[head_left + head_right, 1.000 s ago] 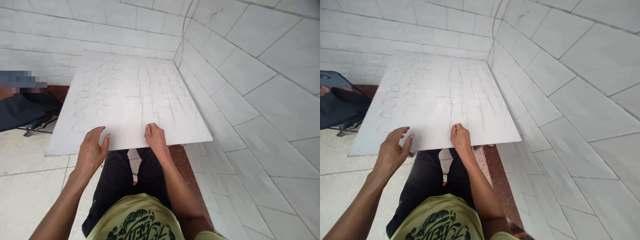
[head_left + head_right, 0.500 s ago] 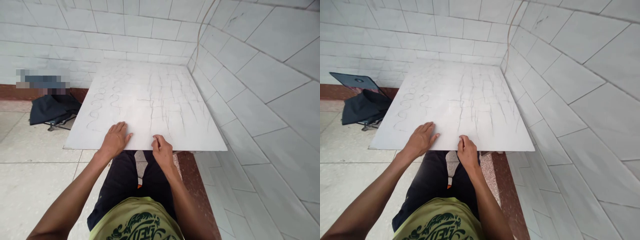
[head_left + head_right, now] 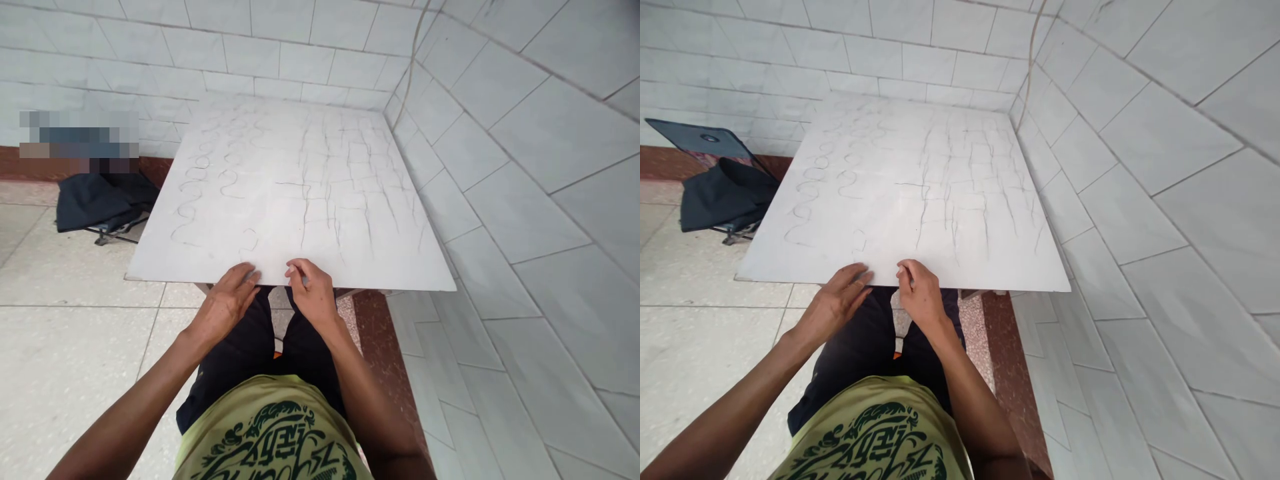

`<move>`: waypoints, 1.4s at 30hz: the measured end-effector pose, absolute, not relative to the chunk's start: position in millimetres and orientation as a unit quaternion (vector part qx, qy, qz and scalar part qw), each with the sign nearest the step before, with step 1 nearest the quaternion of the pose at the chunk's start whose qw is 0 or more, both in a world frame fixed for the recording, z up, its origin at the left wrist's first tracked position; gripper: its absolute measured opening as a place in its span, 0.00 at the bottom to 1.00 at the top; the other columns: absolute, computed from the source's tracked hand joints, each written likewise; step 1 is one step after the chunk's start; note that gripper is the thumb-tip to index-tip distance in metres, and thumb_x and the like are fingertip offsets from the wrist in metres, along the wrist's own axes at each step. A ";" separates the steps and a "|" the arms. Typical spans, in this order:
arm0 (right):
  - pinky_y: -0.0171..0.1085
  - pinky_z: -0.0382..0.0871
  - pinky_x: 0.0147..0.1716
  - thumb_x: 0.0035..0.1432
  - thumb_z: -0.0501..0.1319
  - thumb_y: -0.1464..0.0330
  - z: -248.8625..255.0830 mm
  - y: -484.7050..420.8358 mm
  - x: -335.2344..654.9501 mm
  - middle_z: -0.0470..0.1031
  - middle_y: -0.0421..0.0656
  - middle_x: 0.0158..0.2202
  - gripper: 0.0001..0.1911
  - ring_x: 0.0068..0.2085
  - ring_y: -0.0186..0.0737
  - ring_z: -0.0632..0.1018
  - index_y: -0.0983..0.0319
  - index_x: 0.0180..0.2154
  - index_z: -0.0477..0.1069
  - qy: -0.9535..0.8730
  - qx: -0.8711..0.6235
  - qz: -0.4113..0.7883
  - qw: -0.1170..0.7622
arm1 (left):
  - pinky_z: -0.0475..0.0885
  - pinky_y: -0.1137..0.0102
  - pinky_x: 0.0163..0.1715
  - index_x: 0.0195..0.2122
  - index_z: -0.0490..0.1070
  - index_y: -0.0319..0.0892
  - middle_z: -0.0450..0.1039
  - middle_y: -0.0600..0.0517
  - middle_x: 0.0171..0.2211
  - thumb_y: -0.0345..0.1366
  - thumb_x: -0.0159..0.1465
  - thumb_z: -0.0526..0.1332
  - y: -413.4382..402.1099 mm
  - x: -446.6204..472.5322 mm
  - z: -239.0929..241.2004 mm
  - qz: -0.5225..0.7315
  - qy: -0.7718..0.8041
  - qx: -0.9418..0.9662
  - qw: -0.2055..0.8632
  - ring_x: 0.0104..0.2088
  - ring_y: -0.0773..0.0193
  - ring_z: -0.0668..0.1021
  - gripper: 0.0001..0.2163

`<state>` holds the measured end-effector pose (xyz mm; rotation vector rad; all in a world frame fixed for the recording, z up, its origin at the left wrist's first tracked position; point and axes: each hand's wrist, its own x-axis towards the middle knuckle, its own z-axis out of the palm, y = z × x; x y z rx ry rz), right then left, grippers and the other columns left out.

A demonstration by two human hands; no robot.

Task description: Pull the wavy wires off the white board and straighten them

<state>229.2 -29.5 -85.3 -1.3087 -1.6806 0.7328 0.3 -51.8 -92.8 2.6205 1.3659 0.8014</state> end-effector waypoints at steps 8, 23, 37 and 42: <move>0.36 0.76 0.37 0.73 0.53 0.65 -81.6 -38.3 223.4 0.82 0.42 0.38 0.12 0.38 0.39 0.82 0.59 0.47 0.75 -0.700 -0.498 0.297 0.418 | 0.77 0.54 0.60 0.57 0.77 0.42 0.79 0.41 0.55 0.29 0.73 0.59 -47.7 -14.4 -96.0 0.333 0.379 0.858 0.097 0.58 0.52 0.79 0.13; 0.60 0.55 0.73 0.71 0.56 0.69 -26.1 -25.1 205.1 0.73 0.53 0.63 0.19 0.69 0.50 0.67 0.63 0.62 0.68 -0.924 -0.197 0.156 0.289 | 0.84 0.65 0.32 0.38 0.79 0.38 0.83 0.47 0.33 0.40 0.65 0.71 -39.0 -36.3 -21.3 0.484 0.392 0.460 0.633 0.30 0.60 0.85 0.09; 0.39 0.77 0.43 0.76 0.53 0.57 -47.1 -40.5 210.8 0.79 0.40 0.34 0.19 0.36 0.37 0.81 0.58 0.53 0.77 -0.708 -0.272 0.529 0.381 | 0.83 0.67 0.36 0.39 0.78 0.36 0.84 0.42 0.37 0.42 0.66 0.70 -60.2 -17.5 -43.1 0.459 0.503 0.305 0.666 0.34 0.59 0.86 0.12; 0.38 0.78 0.37 0.71 0.58 0.52 -60.5 -39.7 206.3 0.78 0.38 0.30 0.21 0.29 0.35 0.80 0.61 0.50 0.78 -0.558 -0.318 0.653 0.400 | 0.78 0.60 0.54 0.56 0.75 0.41 0.81 0.42 0.54 0.52 0.72 0.61 -72.3 -12.9 -37.2 0.430 0.568 0.534 0.456 0.52 0.53 0.83 0.21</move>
